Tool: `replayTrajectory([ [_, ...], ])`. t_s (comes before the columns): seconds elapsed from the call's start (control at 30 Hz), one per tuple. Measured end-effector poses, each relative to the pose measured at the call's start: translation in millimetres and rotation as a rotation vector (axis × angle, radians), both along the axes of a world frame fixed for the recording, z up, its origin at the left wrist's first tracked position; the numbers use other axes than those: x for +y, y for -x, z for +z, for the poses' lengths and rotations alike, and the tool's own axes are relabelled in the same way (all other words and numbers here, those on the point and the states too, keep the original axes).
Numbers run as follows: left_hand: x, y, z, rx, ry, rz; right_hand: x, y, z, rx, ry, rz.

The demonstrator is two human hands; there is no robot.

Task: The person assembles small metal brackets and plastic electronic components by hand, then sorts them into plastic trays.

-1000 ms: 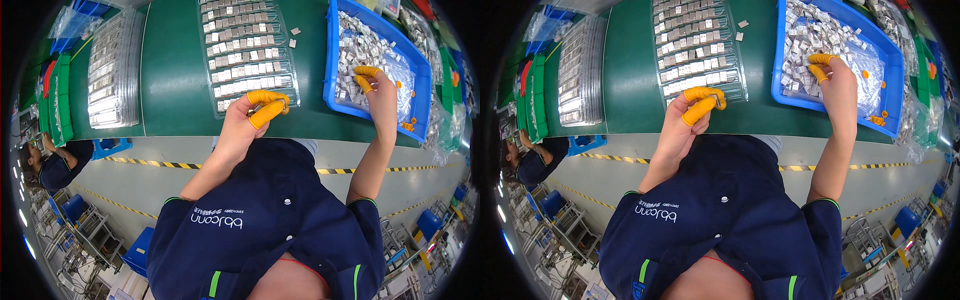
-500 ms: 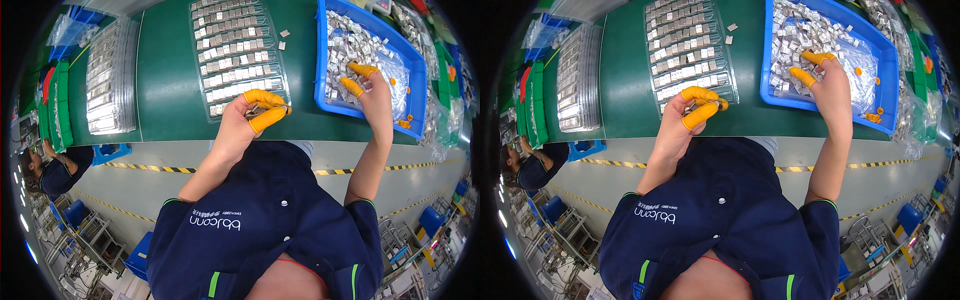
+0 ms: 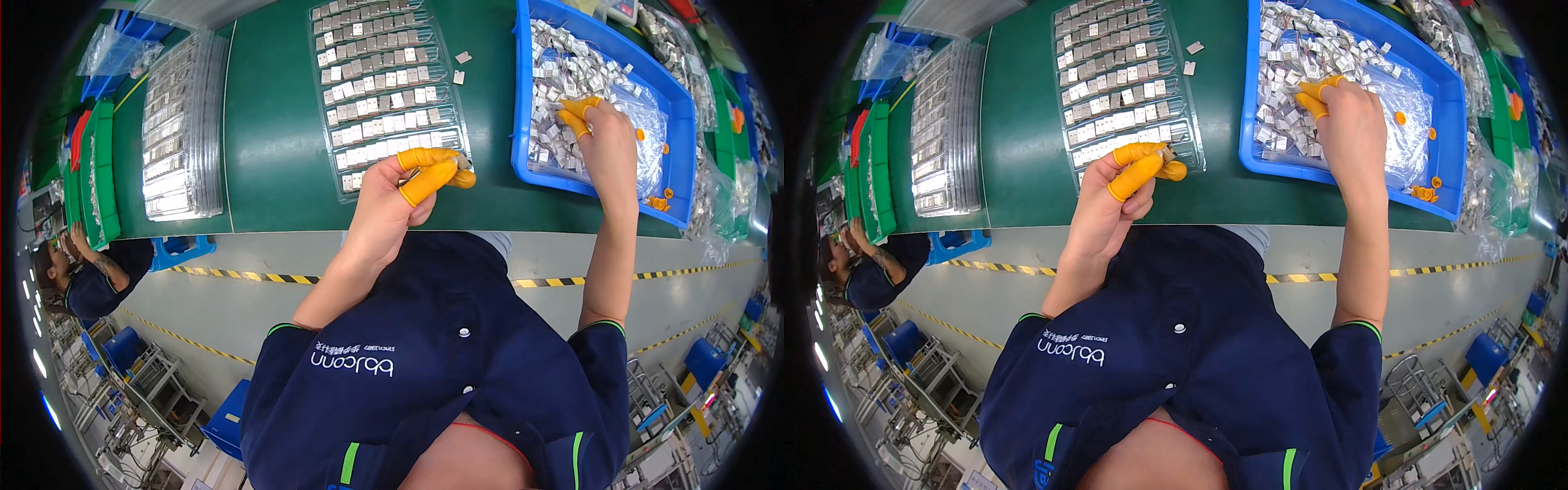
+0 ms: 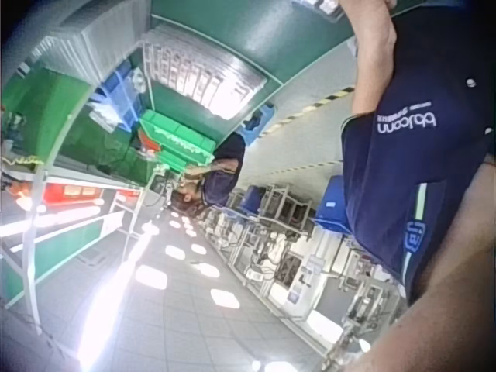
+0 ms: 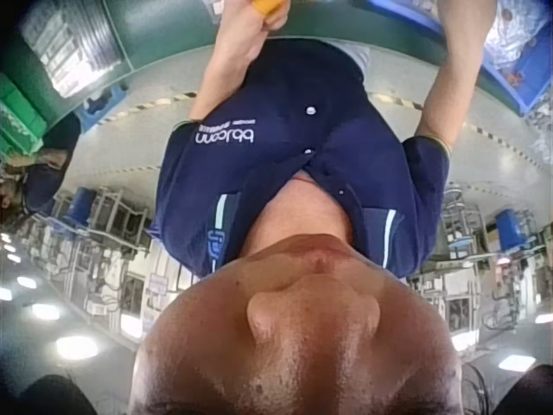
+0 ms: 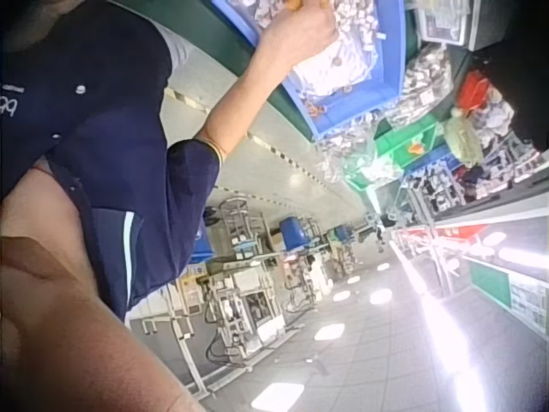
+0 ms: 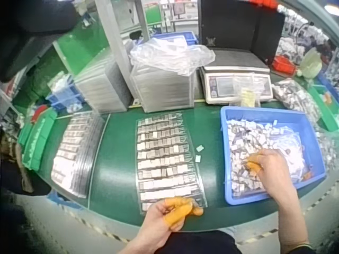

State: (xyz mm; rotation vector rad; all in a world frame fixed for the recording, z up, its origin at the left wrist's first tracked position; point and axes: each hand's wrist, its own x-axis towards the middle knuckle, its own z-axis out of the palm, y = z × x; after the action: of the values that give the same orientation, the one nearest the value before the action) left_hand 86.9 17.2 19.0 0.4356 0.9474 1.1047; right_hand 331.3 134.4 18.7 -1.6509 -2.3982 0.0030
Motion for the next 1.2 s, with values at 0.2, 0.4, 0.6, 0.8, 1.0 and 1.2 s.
replayTrajectory([
  [0.2, 2.5, -3.4, 3.8, 0.059, 0.018, 0.008, -20.6, 4.2, 19.4, 0.249, 0.004, -0.005],
  [0.4, 0.2, -13.3, 0.2, 0.287, -0.126, 0.018, -77.5, 42.6, 26.0, 1.214, 0.850, 0.069],
  [0.6, -1.8, -18.0, 1.7, 0.362, -0.222, 0.047, -83.0, 45.8, 27.8, 1.245, 0.875, 0.061],
  [0.8, -4.1, -15.0, -3.0, 0.451, -0.253, 0.046, -83.5, 45.5, 27.9, 0.889, 0.599, 0.238],
  [1.0, -2.6, -10.5, -0.3, 0.458, -0.255, 0.010, -75.1, 42.7, 34.7, 0.836, 0.509, 0.345],
  [1.2, -0.8, -9.5, 4.0, 0.516, -0.298, -0.050, -77.8, 45.2, 35.6, 0.774, 0.428, 0.389],
])
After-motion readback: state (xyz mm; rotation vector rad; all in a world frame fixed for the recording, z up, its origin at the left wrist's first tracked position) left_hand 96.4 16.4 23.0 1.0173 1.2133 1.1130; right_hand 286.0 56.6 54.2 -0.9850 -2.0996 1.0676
